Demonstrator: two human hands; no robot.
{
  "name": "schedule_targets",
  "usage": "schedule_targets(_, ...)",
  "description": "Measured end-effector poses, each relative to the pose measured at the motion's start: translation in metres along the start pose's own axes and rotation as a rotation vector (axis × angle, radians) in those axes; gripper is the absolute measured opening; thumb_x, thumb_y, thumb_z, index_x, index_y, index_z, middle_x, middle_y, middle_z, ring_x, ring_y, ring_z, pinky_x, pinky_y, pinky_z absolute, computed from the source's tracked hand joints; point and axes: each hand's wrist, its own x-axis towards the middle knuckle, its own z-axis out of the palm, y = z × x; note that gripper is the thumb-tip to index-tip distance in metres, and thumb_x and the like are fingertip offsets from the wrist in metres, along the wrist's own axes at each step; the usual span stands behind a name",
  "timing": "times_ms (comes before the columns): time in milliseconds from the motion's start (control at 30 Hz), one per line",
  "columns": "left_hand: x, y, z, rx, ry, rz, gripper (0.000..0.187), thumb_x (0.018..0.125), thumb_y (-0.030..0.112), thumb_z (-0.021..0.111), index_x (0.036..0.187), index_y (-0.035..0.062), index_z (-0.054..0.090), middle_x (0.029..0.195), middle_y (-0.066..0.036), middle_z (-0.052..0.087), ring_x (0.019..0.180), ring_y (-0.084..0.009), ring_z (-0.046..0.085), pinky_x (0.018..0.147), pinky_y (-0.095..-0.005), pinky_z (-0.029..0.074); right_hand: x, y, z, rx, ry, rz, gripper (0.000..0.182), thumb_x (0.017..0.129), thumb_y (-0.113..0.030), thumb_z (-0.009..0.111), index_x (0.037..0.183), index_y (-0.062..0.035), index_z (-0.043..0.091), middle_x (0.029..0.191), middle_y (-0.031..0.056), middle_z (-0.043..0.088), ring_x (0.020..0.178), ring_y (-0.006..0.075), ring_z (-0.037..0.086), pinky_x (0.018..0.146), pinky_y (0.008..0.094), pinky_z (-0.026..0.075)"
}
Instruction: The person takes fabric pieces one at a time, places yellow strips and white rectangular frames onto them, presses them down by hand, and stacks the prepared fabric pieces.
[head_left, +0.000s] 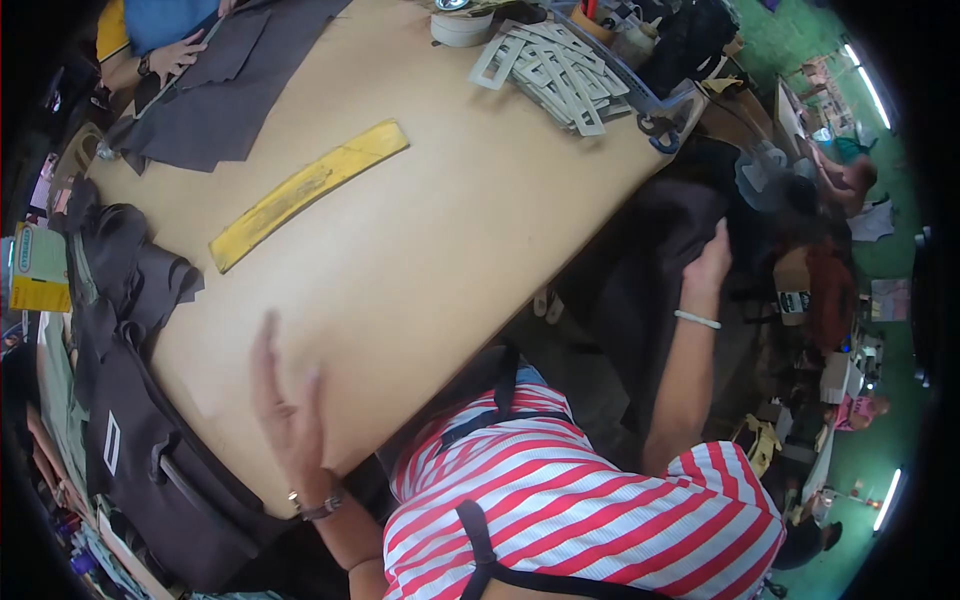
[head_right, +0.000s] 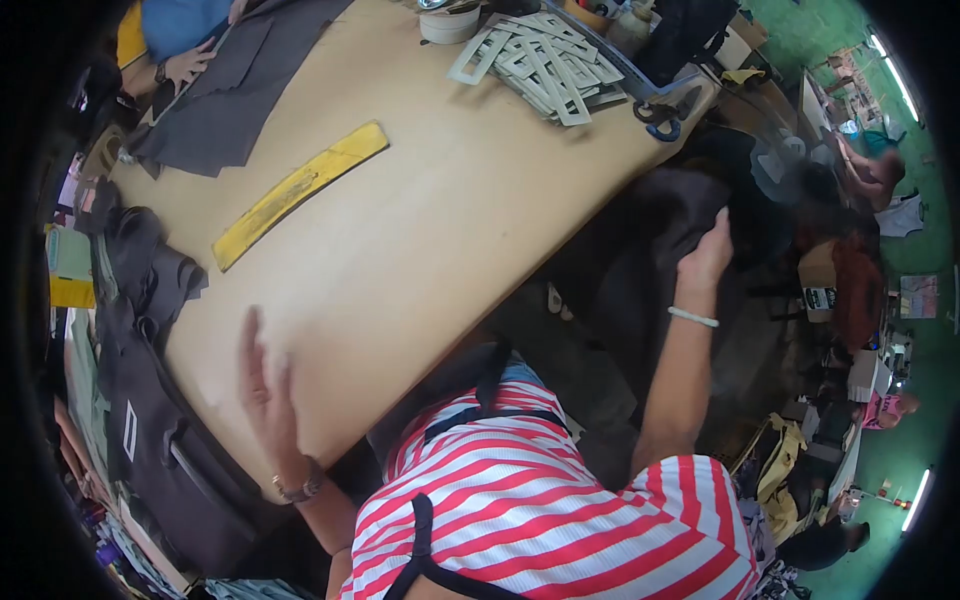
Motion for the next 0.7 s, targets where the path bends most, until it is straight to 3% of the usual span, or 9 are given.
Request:
schedule_targets(133, -0.003, 0.023, 0.065, -0.451, -0.349, -0.040, 0.099, 0.068, 0.020, 0.080, 0.148, 0.0045, 0.024, 0.144, -0.019, 0.039, 0.136, -0.0295, 0.035, 0.111, -0.0434, 0.026, -0.069, -0.028, 0.069, -0.320, -0.631, -0.262, 0.043, 0.099, -0.027, 0.045, 0.125, 0.0059, 0.054, 0.121, 0.0117, 0.060, 0.111, 0.0210, 0.057, 0.098, 0.0280, 0.042)
schedule_targets(267, -0.004, 0.038, 0.092, -0.826, -0.437, -0.097, 0.124, 0.060, 0.026, 0.087, 0.150, 0.0059, 0.004, 0.146, -0.021, 0.033, 0.137, -0.0339, 0.032, 0.110, -0.0465, 0.026, -0.202, 0.039, 0.165, -0.521, -0.694, -0.329, 0.036, 0.099, -0.022, 0.043, 0.120, 0.0033, 0.058, 0.123, 0.0185, 0.059, 0.116, 0.0228, 0.054, 0.102, 0.0300, 0.038)
schedule_targets(333, -0.008, 0.024, 0.088, -0.855, -0.333, -0.145, 0.096, 0.068, 0.022, 0.083, 0.143, -0.0045, 0.028, 0.134, -0.015, 0.047, 0.122, -0.0237, 0.048, 0.102, -0.0375, 0.038, -0.238, 0.120, 0.195, -0.291, -0.895, -0.319, 0.038, 0.099, -0.027, 0.044, 0.121, 0.0020, 0.057, 0.129, 0.0162, 0.056, 0.122, 0.0220, 0.049, 0.105, 0.0302, 0.034)
schedule_targets(367, -0.008, 0.027, 0.078, -0.736, -0.208, -0.408, 0.082, 0.074, 0.019, 0.078, 0.138, -0.0071, 0.033, 0.130, -0.015, 0.050, 0.115, -0.0217, 0.052, 0.097, -0.0353, 0.042, -0.271, 0.123, 0.204, -0.215, -1.053, -0.179, 0.036, 0.100, -0.029, 0.044, 0.113, 0.0009, 0.058, 0.127, 0.0156, 0.057, 0.120, 0.0213, 0.050, 0.103, 0.0299, 0.035)
schedule_targets(433, -0.008, 0.015, 0.063, -0.699, 0.095, -0.511, 0.060, 0.084, 0.012, 0.069, 0.132, -0.0105, 0.040, 0.125, -0.014, 0.053, 0.105, -0.0199, 0.057, 0.090, -0.0325, 0.047, -0.307, 0.126, 0.212, -0.203, -1.297, -0.036, 0.034, 0.100, -0.031, 0.042, 0.101, -0.0004, 0.057, 0.122, 0.0145, 0.058, 0.116, 0.0187, 0.050, 0.099, 0.0284, 0.036)
schedule_targets(467, -0.007, 0.001, 0.057, -0.776, 0.262, -0.353, 0.053, 0.088, 0.009, 0.065, 0.130, -0.0113, 0.041, 0.123, -0.014, 0.054, 0.101, -0.0202, 0.059, 0.087, -0.0320, 0.048, -0.314, 0.131, 0.213, -0.272, -1.384, -0.039, 0.035, 0.101, -0.032, 0.040, 0.096, -0.0007, 0.054, 0.119, 0.0140, 0.059, 0.113, 0.0167, 0.051, 0.097, 0.0271, 0.036)
schedule_targets(500, -0.009, -0.002, 0.047, -0.743, 0.365, -0.342, 0.051, 0.087, 0.008, 0.065, 0.129, -0.0108, 0.042, 0.124, -0.014, 0.054, 0.103, -0.0208, 0.058, 0.088, -0.0320, 0.047, -0.310, 0.137, 0.211, -0.334, -1.503, -0.133, 0.035, 0.100, -0.032, 0.042, 0.107, 0.0002, 0.054, 0.125, 0.0156, 0.057, 0.118, 0.0214, 0.050, 0.100, 0.0313, 0.035)
schedule_targets(600, -0.020, -0.020, 0.012, -0.564, 0.471, -0.255, 0.052, 0.087, 0.001, 0.063, 0.133, -0.0085, 0.040, 0.127, -0.015, 0.052, 0.113, -0.0225, 0.052, 0.098, -0.0322, 0.041, -0.285, 0.147, 0.189, -0.626, -1.509, -0.971, 0.045, 0.096, -0.040, 0.047, 0.120, -0.0023, 0.052, 0.125, 0.0197, 0.053, 0.117, 0.0330, 0.048, 0.095, 0.0489, 0.037)
schedule_targets(700, -0.032, -0.021, -0.016, -0.362, 0.472, -0.241, 0.057, 0.086, -0.002, 0.062, 0.136, -0.0079, 0.036, 0.127, -0.016, 0.052, 0.112, -0.0231, 0.052, 0.099, -0.0317, 0.040, -0.252, 0.147, 0.153, -1.138, -1.441, -1.175, 0.062, 0.092, -0.046, 0.050, 0.138, -0.0050, 0.041, 0.144, 0.0214, 0.036, 0.134, 0.0409, 0.031, 0.105, 0.0611, 0.023)
